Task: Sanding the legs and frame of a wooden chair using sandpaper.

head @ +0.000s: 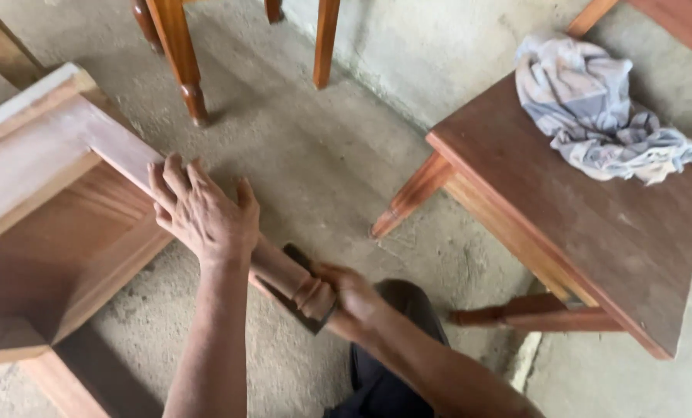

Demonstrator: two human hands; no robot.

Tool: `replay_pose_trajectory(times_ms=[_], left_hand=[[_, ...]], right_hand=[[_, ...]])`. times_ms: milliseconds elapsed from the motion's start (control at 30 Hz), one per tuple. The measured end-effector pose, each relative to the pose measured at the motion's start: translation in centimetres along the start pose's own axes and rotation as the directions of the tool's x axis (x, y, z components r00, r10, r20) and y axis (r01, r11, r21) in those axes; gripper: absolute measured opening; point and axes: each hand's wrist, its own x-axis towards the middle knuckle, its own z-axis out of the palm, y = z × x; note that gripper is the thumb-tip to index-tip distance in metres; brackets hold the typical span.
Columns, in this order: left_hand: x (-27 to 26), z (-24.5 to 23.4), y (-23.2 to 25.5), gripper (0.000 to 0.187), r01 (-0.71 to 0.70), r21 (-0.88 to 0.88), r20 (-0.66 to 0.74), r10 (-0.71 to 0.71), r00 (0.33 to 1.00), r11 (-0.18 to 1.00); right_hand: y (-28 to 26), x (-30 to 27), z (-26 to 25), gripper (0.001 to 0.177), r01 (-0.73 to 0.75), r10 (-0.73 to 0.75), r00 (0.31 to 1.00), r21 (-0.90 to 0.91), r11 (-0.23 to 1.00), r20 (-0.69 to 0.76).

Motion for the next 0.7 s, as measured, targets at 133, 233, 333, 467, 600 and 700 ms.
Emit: replay_pose_trajectory(times_ms=[133,233,333,467,600,700], left_hand=[[0.1,0.2,-0.3,0.066,-0.023,0.005,-0.034,0.023,0.999,1.0],[1.2,0.0,0.2,0.067,-0.013,-0.002,-0.033,0.013,0.999,1.0],[-0.4,0.3,-0.5,0.067,0.008,0.005,0.007,-0.008,1.0,1.0],[0.3,0.6,-0.6,0.07,-0.031,0.024,-0.042,0.032,0.999,0.999],[0.2,0.3,-0.5,0.07,-0.012,-0.007,-0.009,0.012,1.0,1.0],[-0.1,-0.1,-0.1,0.066,0.01,-0.023,0.03,-0.01,0.999,1.0]], right_hand=[[-0.7,-1.4,7.9,0.038,-0.048,0.046,0.999,0.075,0.996,0.019],[-1.2,-4.1,11.8,0.038,-0.019,0.022,0.965,0.012,1.0,-0.259],[-0.2,-1.0,2.6,0.03,-0.273,0.247,0.962,0.402,0.874,0.118],[1.0,0.3,-2.2,0.044,-0.414,0.183,0.888,0.56,0.717,0.423],[-1.4,-8.5,6.9,0.035,0.039,-0.118,0.843,-0.158,0.987,-0.525],[-0.7,-9.7,3.1,0.034,0.195,-0.505,0.809,-0.673,0.713,-0.301]])
